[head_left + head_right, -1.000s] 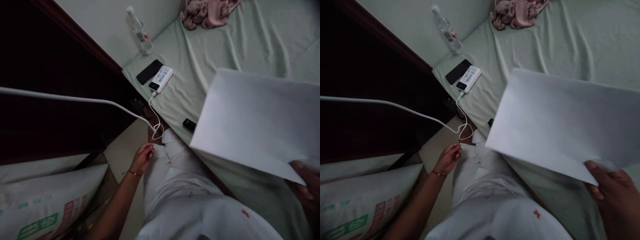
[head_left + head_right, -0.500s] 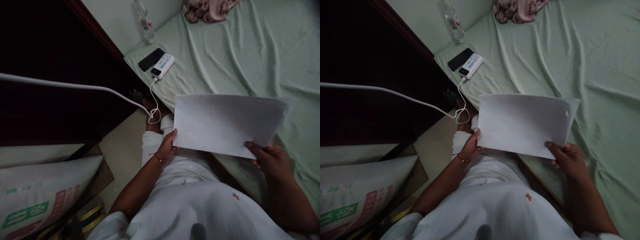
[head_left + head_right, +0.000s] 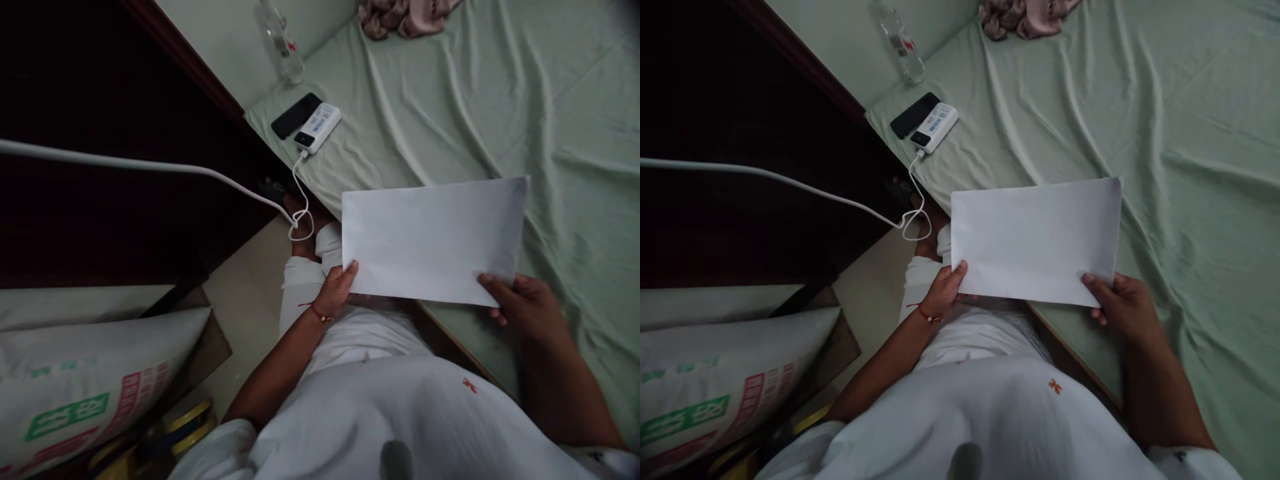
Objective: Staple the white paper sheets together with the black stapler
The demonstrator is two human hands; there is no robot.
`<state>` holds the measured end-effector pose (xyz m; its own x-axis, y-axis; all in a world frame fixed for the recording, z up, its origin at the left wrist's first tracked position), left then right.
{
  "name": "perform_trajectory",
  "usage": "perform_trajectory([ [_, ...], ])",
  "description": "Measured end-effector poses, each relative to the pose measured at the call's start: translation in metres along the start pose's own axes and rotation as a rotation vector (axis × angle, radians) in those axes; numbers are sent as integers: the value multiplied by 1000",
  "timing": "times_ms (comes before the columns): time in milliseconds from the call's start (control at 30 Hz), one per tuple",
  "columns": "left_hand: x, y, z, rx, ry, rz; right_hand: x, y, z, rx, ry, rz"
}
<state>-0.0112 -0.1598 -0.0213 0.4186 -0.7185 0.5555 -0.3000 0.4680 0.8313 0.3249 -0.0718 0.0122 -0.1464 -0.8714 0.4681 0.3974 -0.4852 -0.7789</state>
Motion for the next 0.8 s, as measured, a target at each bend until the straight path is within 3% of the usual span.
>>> perform_trajectory([
  [367,0,-1,2,-77,-45,-108,0,1,3,-94,-43,-60],
  [600,-9,9,10,-154,-118,-152,3,6,4,-179,-246,-213],
  [800,-13,21,-1,-80,-157,-83,15,-3,0,-199,-125,-176],
])
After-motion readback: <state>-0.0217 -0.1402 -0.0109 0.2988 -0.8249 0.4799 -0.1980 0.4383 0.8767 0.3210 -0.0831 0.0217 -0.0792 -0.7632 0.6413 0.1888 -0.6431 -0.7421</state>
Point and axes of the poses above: each hand's wrist, its own x-axis away from the middle knuckle, its own z-axis out of the back of the hand, y = z × x, the point moved 2 cm from there along -x, towards the middle knuckle, and after that the axes turned 12 degrees about y, right-handed, at the moved point
